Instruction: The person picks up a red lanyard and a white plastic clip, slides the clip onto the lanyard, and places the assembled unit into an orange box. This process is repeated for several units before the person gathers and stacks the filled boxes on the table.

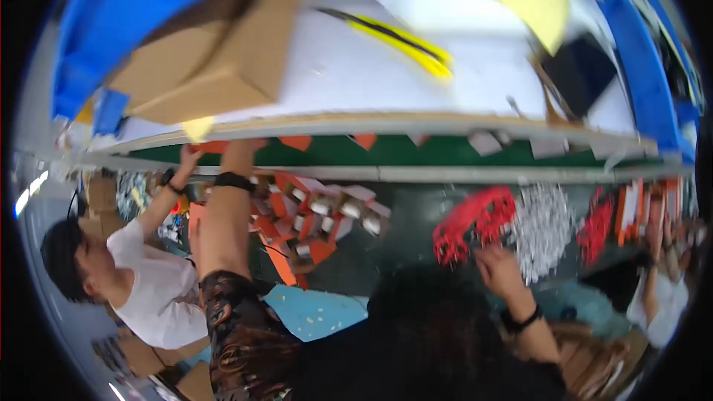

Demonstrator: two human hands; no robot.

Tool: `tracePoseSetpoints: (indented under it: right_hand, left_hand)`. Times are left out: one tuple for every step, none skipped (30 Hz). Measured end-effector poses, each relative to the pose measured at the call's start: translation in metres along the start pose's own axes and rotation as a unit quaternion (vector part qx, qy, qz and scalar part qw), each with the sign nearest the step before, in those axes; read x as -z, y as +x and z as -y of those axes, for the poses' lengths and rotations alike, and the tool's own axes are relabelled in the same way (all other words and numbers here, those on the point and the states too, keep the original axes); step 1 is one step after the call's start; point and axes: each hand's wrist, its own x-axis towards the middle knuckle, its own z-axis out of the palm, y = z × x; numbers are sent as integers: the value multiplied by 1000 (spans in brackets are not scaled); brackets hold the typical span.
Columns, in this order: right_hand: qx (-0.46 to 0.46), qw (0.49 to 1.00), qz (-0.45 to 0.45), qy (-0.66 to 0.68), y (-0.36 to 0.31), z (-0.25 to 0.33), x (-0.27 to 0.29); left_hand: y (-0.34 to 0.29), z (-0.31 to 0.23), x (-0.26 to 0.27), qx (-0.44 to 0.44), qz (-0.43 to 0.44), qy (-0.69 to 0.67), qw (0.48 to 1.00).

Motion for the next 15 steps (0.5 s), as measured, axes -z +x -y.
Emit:
tracePoseSetpoints:
  right_hand:
    - [14,999,37,1,5,-9,-2]
    - [-20,1000,8,-5,5,-17,-5]
    - [-75,997,-21,22,-4,-23,-6]
    - [-56,998,-12,14,2,-30,-9]
    - [-88,996,-14,7,-2,-48,-19]
    - [-108,994,24,-5,1,-56,-24]
    - [-123,992,21,-10,-4,-69,-35]
    - [-152,987,47,-34,-11,-82,-45]
    - [-178,980,73,-56,-20,-92,-57]
    - [-179,980,68,-52,-30,-100,-71]
    - [-187,980,57,-47,-39,-108,-83]
    - [-191,980,47,-40,-45,-114,-92]
    - [-191,980,41,-37,-47,-116,-97]
    - [-217,974,59,-29,-43,-118,-100]
    - [-239,968,78,-19,-38,-115,-100]
  left_hand:
    - [-16,-4,32,28,39,-45,998]
    - [-25,-48,-29,72,148,50,985]
    - [-57,-54,-106,49,-45,100,993]
    - [-86,-74,-74,-22,-52,41,998]
    - [-135,-88,-112,-65,-55,31,996]
    - [-195,-106,-104,-122,-52,13,991]
    - [-218,-100,-107,-167,-27,-14,986]
    - [-253,-97,-123,-195,-1,-36,980]
    - [-286,-89,-135,-225,22,-58,972]
    - [-314,-77,-127,-226,124,-90,962]
    - [-336,-65,-124,-223,225,-121,941]
    - [-368,-43,-145,-232,166,-153,946]
    - [-403,-15,-174,-239,109,-184,947]
    - [-426,12,-189,-222,160,-136,952]
    - [-448,39,-200,-204,206,-86,953]
